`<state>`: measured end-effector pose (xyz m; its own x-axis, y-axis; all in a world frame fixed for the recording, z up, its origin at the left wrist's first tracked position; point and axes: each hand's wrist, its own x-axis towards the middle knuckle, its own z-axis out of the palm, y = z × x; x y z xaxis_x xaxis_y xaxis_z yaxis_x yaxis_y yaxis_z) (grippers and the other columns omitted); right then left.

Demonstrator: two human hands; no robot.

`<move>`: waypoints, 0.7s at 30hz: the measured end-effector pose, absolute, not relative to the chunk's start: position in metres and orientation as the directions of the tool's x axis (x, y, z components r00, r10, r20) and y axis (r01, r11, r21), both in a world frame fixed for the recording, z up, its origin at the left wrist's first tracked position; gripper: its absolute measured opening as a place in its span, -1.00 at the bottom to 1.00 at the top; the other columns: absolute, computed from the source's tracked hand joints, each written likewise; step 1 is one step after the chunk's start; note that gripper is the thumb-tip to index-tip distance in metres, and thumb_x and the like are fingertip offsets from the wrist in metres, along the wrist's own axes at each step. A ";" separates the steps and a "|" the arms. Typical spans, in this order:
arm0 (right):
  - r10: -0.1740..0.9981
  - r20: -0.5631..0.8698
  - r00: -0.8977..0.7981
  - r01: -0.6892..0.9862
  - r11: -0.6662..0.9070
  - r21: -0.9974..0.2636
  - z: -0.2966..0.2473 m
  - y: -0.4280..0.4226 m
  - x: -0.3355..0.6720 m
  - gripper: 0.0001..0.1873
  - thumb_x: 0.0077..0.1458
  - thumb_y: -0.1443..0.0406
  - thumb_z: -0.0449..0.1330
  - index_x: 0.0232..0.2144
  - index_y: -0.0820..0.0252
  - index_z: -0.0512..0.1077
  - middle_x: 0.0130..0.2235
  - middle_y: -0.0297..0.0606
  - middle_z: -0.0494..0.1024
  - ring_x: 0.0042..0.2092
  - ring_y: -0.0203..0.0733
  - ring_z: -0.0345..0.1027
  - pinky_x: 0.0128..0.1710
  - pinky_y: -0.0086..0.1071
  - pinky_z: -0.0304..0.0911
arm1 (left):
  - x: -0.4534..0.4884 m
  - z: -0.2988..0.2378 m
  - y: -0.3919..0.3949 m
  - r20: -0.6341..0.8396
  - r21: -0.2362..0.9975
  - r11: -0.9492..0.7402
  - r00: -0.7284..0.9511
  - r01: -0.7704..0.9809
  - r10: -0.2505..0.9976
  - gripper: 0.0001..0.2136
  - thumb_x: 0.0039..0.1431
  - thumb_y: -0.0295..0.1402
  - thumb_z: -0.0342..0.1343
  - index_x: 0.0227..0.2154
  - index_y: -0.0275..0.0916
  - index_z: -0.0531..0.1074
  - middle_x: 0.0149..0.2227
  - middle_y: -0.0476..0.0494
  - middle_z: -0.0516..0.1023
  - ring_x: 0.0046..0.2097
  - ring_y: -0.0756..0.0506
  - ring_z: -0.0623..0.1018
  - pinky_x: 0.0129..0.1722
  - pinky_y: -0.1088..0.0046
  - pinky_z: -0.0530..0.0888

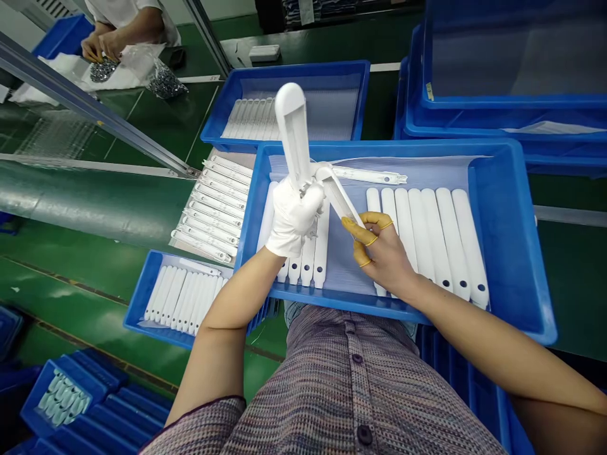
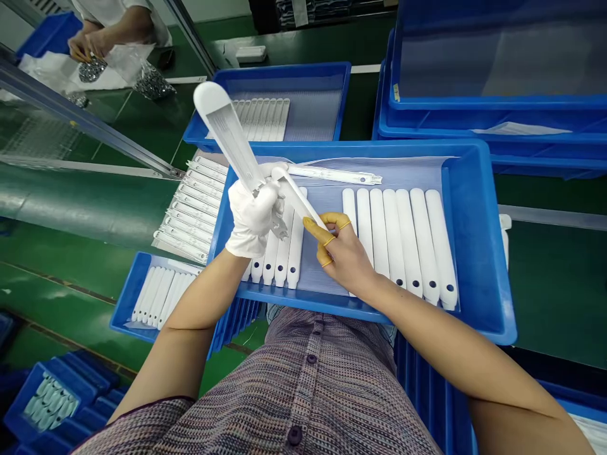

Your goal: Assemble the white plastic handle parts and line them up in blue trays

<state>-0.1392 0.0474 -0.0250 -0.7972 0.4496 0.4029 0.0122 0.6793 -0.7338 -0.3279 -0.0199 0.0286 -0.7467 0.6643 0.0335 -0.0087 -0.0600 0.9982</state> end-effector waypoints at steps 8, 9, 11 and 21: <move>0.476 0.335 -0.814 0.010 0.587 -0.810 -0.027 0.050 -0.138 -0.36 0.20 0.45 0.13 0.23 -0.26 0.42 0.04 -0.20 0.35 -0.11 -0.16 0.45 -0.08 -0.16 0.50 | -0.332 0.031 -0.022 -0.143 0.972 -0.028 -0.683 -0.233 0.716 -0.76 0.20 -0.12 0.37 -0.27 -0.14 0.52 -0.58 0.03 0.35 -0.52 -0.01 0.40 -0.52 0.41 0.36; 0.482 0.320 -0.815 0.004 0.557 -0.830 -0.028 0.051 -0.138 -0.35 0.20 0.45 0.14 0.23 -0.26 0.43 0.04 -0.20 0.36 -0.07 -0.14 0.46 -0.04 -0.13 0.51 | -0.333 0.031 -0.021 -0.149 0.973 -0.018 -0.689 -0.229 0.709 -0.77 0.21 -0.13 0.37 -0.26 -0.15 0.52 -0.59 0.04 0.35 -0.53 0.00 0.40 -0.52 0.42 0.35; 0.497 0.247 -0.832 -0.004 0.440 -0.898 -0.028 0.053 -0.138 -0.40 0.19 0.41 0.18 0.21 -0.23 0.47 0.04 -0.21 0.39 0.02 -0.09 0.46 0.03 -0.07 0.51 | -0.335 0.031 -0.018 -0.143 0.979 -0.003 -0.689 -0.206 0.711 -0.78 0.20 -0.16 0.37 -0.30 -0.18 0.52 -0.60 0.05 0.35 -0.56 0.02 0.38 -0.54 0.44 0.32; 0.301 -0.085 -0.950 -0.026 -0.348 -0.937 -0.009 0.049 -0.145 -0.34 0.26 0.09 0.30 0.36 -0.27 0.26 0.37 -0.25 0.32 0.05 -0.09 0.56 -0.11 -0.11 0.65 | -0.346 0.005 -0.006 -0.260 0.946 0.058 -0.637 -0.320 0.725 -0.74 0.15 -0.25 0.39 -0.47 -0.19 0.43 -0.61 0.04 0.37 -0.60 0.08 0.32 -0.62 0.49 0.25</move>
